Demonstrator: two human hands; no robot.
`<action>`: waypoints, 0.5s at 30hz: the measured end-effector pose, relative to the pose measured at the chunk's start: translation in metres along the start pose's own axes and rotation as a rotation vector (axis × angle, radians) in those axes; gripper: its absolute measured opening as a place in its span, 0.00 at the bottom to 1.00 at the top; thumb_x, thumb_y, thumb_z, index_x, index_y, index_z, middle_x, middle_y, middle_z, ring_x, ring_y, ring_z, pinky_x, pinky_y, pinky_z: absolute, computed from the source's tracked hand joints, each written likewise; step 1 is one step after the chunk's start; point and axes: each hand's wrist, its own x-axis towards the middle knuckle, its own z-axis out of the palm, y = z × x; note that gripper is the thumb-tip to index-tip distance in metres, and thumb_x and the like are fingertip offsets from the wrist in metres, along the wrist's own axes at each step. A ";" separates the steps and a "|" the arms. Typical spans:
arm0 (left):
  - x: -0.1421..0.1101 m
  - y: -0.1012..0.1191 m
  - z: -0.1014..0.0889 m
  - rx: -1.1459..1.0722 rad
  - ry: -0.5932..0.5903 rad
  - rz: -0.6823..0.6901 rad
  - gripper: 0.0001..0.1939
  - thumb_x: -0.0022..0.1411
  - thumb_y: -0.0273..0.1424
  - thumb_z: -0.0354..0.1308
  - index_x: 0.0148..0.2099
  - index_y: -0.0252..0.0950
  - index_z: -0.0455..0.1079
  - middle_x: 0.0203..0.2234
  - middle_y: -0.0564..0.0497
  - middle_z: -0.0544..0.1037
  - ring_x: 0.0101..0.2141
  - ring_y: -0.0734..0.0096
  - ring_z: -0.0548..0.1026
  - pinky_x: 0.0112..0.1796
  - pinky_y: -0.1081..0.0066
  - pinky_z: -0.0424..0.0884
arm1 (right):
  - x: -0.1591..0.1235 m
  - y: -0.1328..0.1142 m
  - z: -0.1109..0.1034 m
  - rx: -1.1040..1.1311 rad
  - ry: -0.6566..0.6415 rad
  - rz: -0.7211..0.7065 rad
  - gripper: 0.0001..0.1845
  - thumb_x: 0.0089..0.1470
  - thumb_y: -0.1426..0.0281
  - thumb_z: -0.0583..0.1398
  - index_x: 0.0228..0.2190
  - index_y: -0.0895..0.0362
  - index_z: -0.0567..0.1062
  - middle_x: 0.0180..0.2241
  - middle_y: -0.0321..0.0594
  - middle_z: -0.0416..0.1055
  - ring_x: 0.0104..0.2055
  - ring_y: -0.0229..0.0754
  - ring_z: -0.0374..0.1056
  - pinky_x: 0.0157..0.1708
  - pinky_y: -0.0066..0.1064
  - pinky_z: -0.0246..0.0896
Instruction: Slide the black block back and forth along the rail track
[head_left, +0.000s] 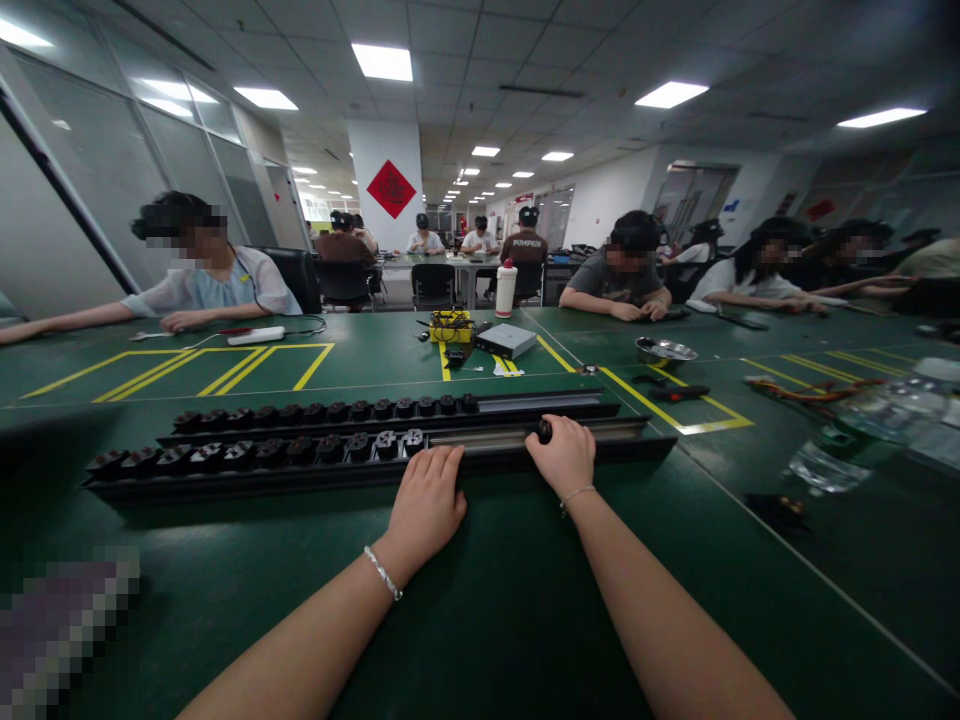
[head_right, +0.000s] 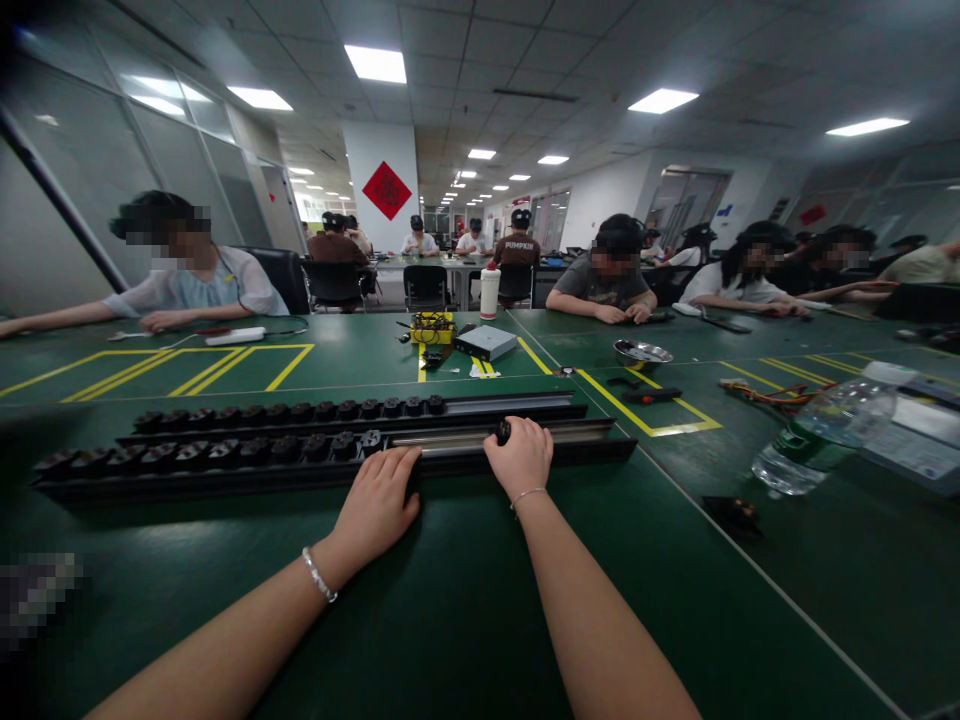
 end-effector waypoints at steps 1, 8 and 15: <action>0.000 0.000 0.000 -0.002 0.005 0.001 0.28 0.54 0.28 0.53 0.59 0.35 0.59 0.51 0.43 0.70 0.52 0.58 0.65 0.56 0.57 0.58 | 0.000 0.000 0.000 -0.001 0.000 -0.001 0.20 0.47 0.65 0.55 0.42 0.58 0.73 0.43 0.45 0.73 0.50 0.49 0.63 0.56 0.43 0.44; 0.000 0.001 -0.001 0.002 -0.002 -0.004 0.28 0.54 0.28 0.53 0.59 0.34 0.59 0.51 0.43 0.70 0.52 0.57 0.65 0.56 0.57 0.58 | 0.000 0.001 0.000 -0.006 0.013 -0.010 0.19 0.47 0.66 0.55 0.41 0.58 0.73 0.42 0.45 0.73 0.50 0.49 0.63 0.56 0.43 0.44; 0.000 0.000 0.000 0.008 -0.003 0.003 0.28 0.55 0.28 0.53 0.59 0.34 0.59 0.52 0.43 0.69 0.53 0.58 0.64 0.57 0.57 0.58 | 0.000 0.001 0.000 -0.009 0.011 -0.010 0.19 0.47 0.66 0.55 0.42 0.57 0.73 0.42 0.45 0.73 0.49 0.48 0.63 0.56 0.42 0.44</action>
